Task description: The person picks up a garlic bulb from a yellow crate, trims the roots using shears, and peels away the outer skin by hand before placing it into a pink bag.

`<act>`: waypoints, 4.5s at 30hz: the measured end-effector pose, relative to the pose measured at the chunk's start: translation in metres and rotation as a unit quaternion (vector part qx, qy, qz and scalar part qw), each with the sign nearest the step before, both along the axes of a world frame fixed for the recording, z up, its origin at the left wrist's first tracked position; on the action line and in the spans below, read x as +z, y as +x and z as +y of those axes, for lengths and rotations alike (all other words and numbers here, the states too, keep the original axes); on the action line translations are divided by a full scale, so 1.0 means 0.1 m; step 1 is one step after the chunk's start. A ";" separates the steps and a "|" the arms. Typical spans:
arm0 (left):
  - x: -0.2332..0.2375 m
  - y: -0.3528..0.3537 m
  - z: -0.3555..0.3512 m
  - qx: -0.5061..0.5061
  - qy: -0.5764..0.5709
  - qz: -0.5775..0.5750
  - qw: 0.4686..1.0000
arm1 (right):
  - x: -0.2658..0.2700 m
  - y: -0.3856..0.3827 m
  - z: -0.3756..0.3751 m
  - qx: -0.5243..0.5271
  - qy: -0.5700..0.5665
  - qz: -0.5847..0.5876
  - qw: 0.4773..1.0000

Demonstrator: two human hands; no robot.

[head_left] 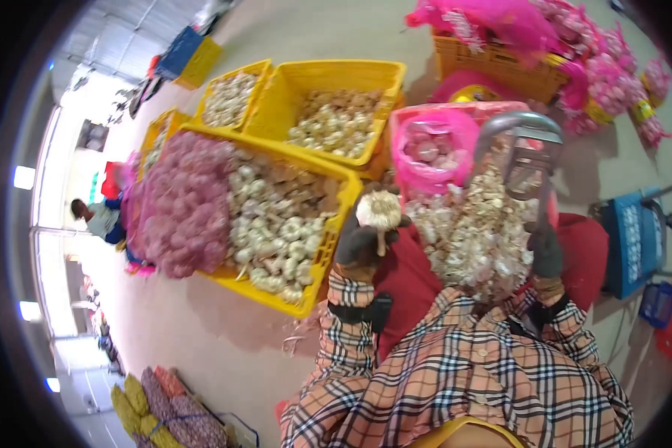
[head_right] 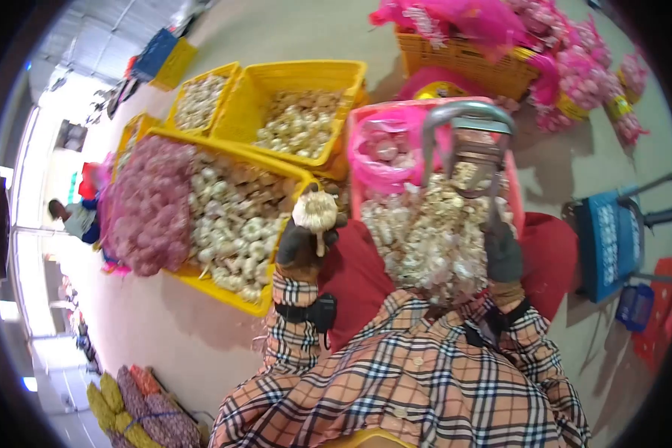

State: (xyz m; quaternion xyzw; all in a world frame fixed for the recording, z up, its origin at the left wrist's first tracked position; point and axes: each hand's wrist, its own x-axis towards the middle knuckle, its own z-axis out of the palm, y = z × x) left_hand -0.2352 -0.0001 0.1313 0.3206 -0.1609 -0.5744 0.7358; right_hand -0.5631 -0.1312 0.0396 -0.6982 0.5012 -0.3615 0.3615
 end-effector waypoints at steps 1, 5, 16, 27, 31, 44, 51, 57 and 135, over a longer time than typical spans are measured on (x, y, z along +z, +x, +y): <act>-0.01 -0.16 -0.11 -0.038 0.003 0.010 0.999 | 0.15 0.00 0.02 0.023 0.062 0.027 0.997; -0.05 -0.80 -0.48 -0.096 0.042 0.075 0.992 | 0.89 0.03 0.25 0.013 0.227 0.076 0.971; -0.09 -1.24 -0.82 -0.218 0.022 0.057 0.974 | 1.52 0.08 0.33 -0.022 0.396 0.068 0.915; 0.03 -1.37 -0.85 -0.217 0.081 0.063 0.971 | 1.78 0.02 0.35 -0.015 0.497 -0.036 0.867; 0.03 -1.38 -0.82 -0.215 0.099 0.165 0.958 | 1.85 0.06 0.34 -0.011 0.508 -0.063 0.859; -0.37 -1.19 -0.96 -0.155 -0.042 -0.223 0.962 | 1.69 0.04 0.37 -0.015 0.466 0.006 0.884; -0.21 -1.18 -0.95 -0.154 -0.027 -0.132 0.979 | 1.54 0.01 0.38 -0.011 0.417 0.044 0.908; -0.29 -1.20 -0.93 -0.162 -0.068 -0.054 0.983 | 1.56 0.03 0.36 -0.005 0.413 0.035 0.910; -0.10 -1.57 -0.79 -0.125 0.114 0.117 0.979 | 1.33 -0.01 0.41 -0.010 0.248 0.256 0.934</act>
